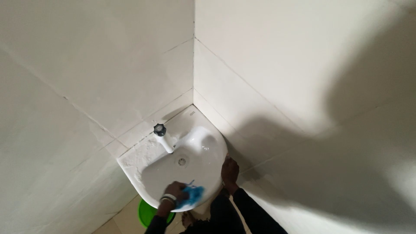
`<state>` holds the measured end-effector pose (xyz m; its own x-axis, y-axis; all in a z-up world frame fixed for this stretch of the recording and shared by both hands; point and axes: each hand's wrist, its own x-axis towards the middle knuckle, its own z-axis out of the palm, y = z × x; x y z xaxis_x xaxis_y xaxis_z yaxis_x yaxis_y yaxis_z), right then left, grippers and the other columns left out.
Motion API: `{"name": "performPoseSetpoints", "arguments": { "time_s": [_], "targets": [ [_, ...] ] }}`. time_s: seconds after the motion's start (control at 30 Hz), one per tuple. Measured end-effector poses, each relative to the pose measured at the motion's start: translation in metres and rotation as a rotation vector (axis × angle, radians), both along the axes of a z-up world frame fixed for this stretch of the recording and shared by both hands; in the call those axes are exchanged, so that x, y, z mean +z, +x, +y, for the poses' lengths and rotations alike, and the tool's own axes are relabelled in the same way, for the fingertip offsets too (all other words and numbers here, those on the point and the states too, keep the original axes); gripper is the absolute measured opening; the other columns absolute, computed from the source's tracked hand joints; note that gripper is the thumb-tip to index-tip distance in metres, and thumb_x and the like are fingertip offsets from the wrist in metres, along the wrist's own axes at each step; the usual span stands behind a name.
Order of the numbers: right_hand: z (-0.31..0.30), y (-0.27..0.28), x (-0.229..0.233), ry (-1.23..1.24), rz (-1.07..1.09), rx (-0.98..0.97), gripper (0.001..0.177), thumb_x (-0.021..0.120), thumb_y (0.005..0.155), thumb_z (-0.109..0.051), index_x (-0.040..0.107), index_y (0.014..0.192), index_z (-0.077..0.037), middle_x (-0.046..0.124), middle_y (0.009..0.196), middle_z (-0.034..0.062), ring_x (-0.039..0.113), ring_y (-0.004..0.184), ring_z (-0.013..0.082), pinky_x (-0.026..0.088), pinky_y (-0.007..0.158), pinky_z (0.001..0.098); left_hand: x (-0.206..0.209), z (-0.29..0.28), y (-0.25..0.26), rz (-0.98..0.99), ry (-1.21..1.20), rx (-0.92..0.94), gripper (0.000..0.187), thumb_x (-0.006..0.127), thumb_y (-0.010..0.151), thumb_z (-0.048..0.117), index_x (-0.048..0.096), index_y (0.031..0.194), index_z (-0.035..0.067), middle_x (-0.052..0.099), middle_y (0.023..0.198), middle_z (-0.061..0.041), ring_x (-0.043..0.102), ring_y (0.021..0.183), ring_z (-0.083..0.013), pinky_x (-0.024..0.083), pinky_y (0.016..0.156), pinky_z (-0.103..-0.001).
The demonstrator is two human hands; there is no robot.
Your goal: The person scrubs the interior of a white bathroom sink and wipes the surrounding tiled wall using a blue cloth. The person repeatedly wipes the basin, faucet, and wall area.
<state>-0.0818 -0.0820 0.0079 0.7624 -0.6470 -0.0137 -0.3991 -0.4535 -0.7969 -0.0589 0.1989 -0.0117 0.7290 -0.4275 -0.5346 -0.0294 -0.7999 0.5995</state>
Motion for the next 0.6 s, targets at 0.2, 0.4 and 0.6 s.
{"name": "performPoseSetpoints", "arguments": {
  "time_s": [0.2,0.4,0.6],
  "targets": [
    [0.003,0.003,0.011,-0.003,0.188,-0.024,0.069,0.032,0.111,-0.042,0.07,0.078,0.005,0.073,0.077,0.0246,0.071,0.074,0.0411,0.053,0.077,0.0506,-0.001,0.018,0.007,-0.081,0.15,0.103,0.052,0.087,0.056,0.036,0.082,0.105,0.023,0.077,0.111,-0.008,0.073,0.105,-0.0295,0.057,0.099,-0.039],
    [0.002,0.003,0.006,-0.115,0.1,-0.021,0.063,0.034,0.109,-0.039,0.071,0.079,0.002,0.07,0.078,0.0247,0.068,0.072,0.0446,0.053,0.074,0.0554,0.002,-0.036,-0.019,-0.076,-0.129,0.027,0.054,0.086,0.067,0.047,0.079,0.113,0.021,0.076,0.113,-0.01,0.072,0.105,-0.0325,0.055,0.098,-0.042],
    [0.01,0.004,0.028,-0.315,0.033,0.023,0.037,0.046,0.106,-0.029,0.069,0.104,0.0,0.071,0.105,0.0239,0.067,0.097,0.0418,0.053,0.087,0.0494,-0.001,-0.019,-0.029,-0.158,-0.106,0.103,0.054,0.086,0.066,0.045,0.079,0.113,0.019,0.076,0.113,-0.013,0.072,0.105,-0.033,0.055,0.098,-0.043]
  ]
}}
